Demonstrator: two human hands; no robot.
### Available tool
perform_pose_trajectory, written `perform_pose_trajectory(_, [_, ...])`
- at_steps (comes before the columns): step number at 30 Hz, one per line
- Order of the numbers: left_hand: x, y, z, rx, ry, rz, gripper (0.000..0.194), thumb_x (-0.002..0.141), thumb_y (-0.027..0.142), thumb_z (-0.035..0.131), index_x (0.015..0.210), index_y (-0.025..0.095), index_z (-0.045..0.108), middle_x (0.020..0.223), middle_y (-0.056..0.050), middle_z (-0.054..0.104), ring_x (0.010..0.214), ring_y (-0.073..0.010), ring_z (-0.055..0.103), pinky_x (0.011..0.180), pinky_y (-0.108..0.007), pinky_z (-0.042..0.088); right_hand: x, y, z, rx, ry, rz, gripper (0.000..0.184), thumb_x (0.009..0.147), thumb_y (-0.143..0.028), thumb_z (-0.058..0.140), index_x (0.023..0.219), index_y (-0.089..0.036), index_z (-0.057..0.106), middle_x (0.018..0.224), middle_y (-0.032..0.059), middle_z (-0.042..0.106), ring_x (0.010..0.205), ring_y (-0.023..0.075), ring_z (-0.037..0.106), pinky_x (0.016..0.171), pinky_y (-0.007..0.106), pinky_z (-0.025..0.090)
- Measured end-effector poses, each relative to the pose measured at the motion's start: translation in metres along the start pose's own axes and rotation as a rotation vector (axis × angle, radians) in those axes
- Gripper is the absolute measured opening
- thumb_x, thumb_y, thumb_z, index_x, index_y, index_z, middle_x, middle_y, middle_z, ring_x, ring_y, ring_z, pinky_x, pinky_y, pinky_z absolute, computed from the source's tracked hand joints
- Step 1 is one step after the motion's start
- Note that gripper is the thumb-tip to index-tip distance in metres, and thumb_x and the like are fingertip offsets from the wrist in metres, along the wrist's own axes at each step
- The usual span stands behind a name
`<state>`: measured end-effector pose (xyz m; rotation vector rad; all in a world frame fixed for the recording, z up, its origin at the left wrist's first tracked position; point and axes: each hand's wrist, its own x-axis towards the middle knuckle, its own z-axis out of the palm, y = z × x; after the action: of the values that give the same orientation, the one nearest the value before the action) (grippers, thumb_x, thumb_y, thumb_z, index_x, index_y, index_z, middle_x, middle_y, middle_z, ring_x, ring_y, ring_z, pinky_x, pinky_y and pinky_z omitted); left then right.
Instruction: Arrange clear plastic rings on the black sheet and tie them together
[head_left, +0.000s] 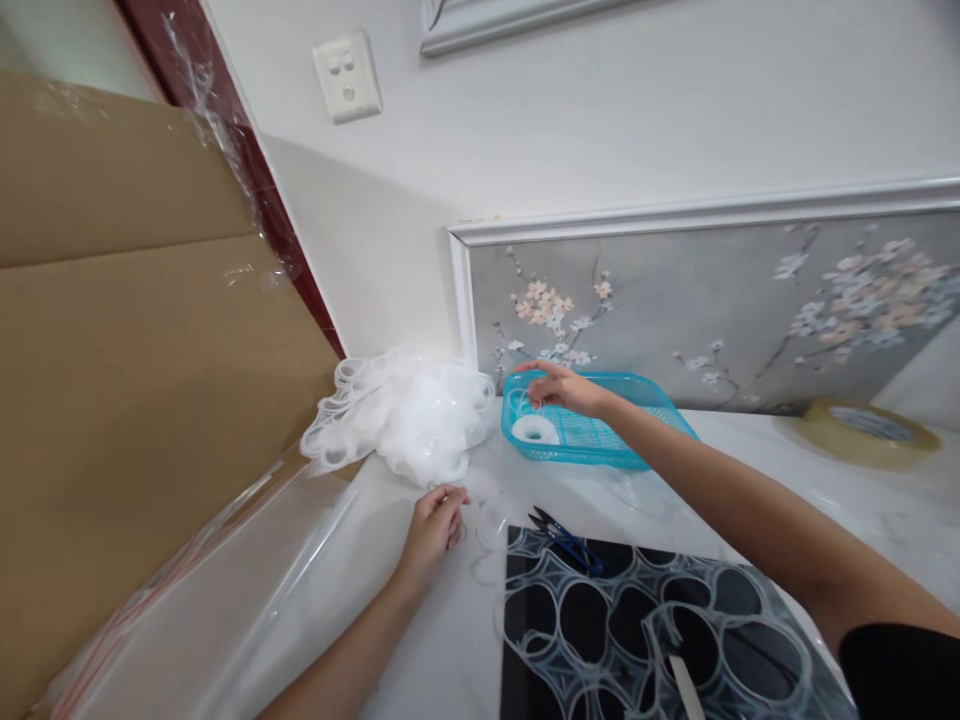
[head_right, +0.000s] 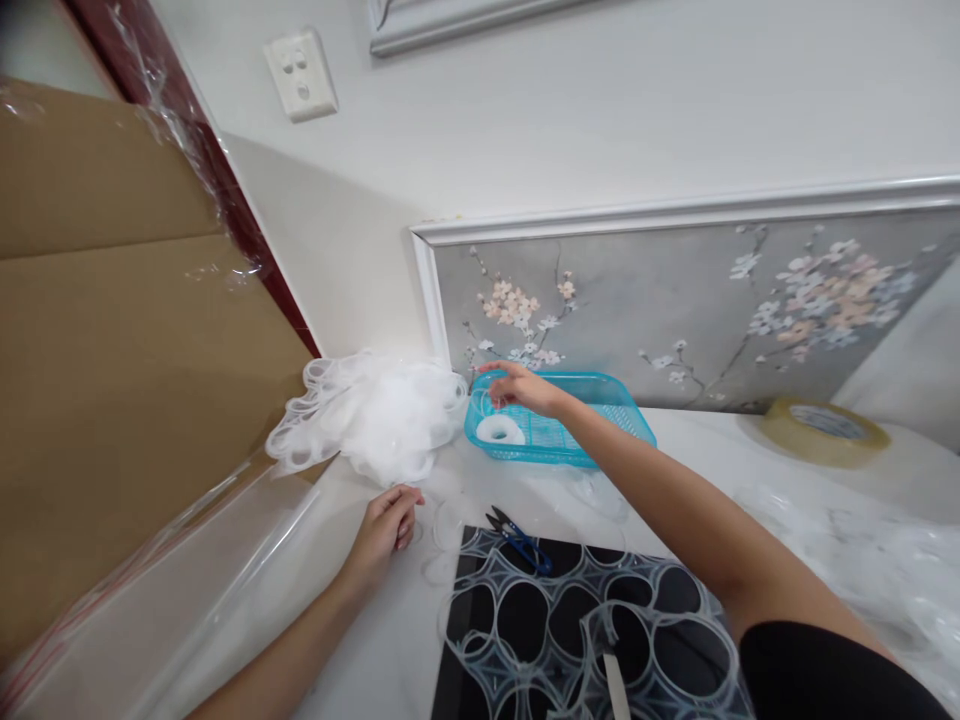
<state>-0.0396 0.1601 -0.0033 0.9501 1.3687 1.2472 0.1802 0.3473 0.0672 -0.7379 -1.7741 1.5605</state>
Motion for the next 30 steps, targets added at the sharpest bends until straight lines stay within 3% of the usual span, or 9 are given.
perform_pose_trajectory(4, [0.0,0.0,0.001,-0.001,-0.01,0.003,0.033,0.069,0.046,0.062,0.068,0.015,0.054,0.041,0.01,0.031,0.034,-0.0035,0.027,0.037,-0.017,0.02,-0.01,-0.009,-0.003,0.29,0.159,-0.014,0.03,0.071,-0.016,0.053,0.1,-0.019,0.049,0.062,-0.0024,0.056,0.06,0.0134,0.061,0.065,0.03,0.052])
perform_pose_trajectory(9, [0.0,-0.002,0.0,-0.003,-0.015,0.004,0.031,0.07,0.045,0.061,0.068,0.015,0.054,0.04,0.01,0.032,0.033,-0.0037,0.028,0.037,-0.018,0.021,-0.022,-0.011,0.004,0.429,0.309,-0.081,0.022,0.064,-0.014,0.054,0.083,-0.021,0.046,0.081,0.0037,0.064,0.084,0.0179,0.066,0.071,0.031,0.056])
perform_pose_trajectory(13, [0.0,-0.003,0.0,-0.005,-0.017,0.003,0.031,0.07,0.045,0.061,0.069,0.015,0.054,0.04,0.01,0.032,0.033,-0.0037,0.028,0.038,-0.018,0.021,-0.029,-0.007,0.006,0.301,0.378,-0.131,0.027,0.063,-0.016,0.061,0.071,-0.021,0.035,0.102,0.002,0.064,0.089,0.0173,0.066,0.057,0.023,0.054])
perform_pose_trajectory(16, [-0.001,-0.003,0.001,-0.002,-0.016,0.001,0.031,0.07,0.045,0.061,0.069,0.015,0.054,0.041,0.01,0.032,0.033,-0.0037,0.028,0.038,-0.018,0.021,-0.031,-0.004,0.005,0.064,0.382,-0.129,0.032,0.068,-0.03,0.066,0.067,-0.021,0.035,0.1,0.0043,0.065,0.079,0.0175,0.066,0.042,0.019,0.046])
perform_pose_trajectory(19, [-0.001,-0.001,0.002,0.004,-0.012,0.0,0.032,0.069,0.046,0.061,0.068,0.015,0.054,0.04,0.01,0.032,0.033,-0.0039,0.028,0.038,-0.018,0.02,-0.03,-0.001,0.005,-0.23,0.302,-0.088,0.023,0.068,-0.033,0.067,0.067,-0.019,0.049,0.077,0.0046,0.067,0.063,0.0162,0.063,0.04,0.02,0.044])
perform_pose_trajectory(23, [-0.002,0.001,0.003,0.009,-0.008,0.002,0.032,0.069,0.046,0.062,0.068,0.015,0.054,0.04,0.01,0.032,0.034,-0.0042,0.029,0.038,-0.018,0.02,-0.025,0.002,0.013,-0.591,0.053,0.016,0.018,0.07,-0.03,0.067,0.061,-0.015,0.064,0.05,0.0018,0.061,0.039,0.0124,0.054,0.039,0.023,0.041])
perform_pose_trajectory(26, [-0.003,0.001,0.003,0.004,-0.006,0.004,0.032,0.069,0.046,0.062,0.068,0.015,0.054,0.04,0.01,0.032,0.033,-0.0043,0.029,0.039,-0.018,0.02,-0.017,0.005,0.02,-0.79,-0.068,0.053,0.018,0.076,-0.027,0.063,0.064,-0.014,0.068,0.056,0.0028,0.065,0.044,0.0125,0.056,0.047,0.025,0.045])
perform_pose_trajectory(30, [-0.003,0.002,0.002,-0.018,-0.011,0.005,0.032,0.068,0.045,0.063,0.068,0.015,0.054,0.04,0.01,0.033,0.033,-0.0043,0.029,0.039,-0.019,0.021,-0.008,0.005,0.024,-0.982,-0.145,0.048,0.019,0.082,-0.031,0.062,0.076,-0.013,0.067,0.074,0.0039,0.069,0.068,0.0148,0.063,0.069,0.031,0.05])
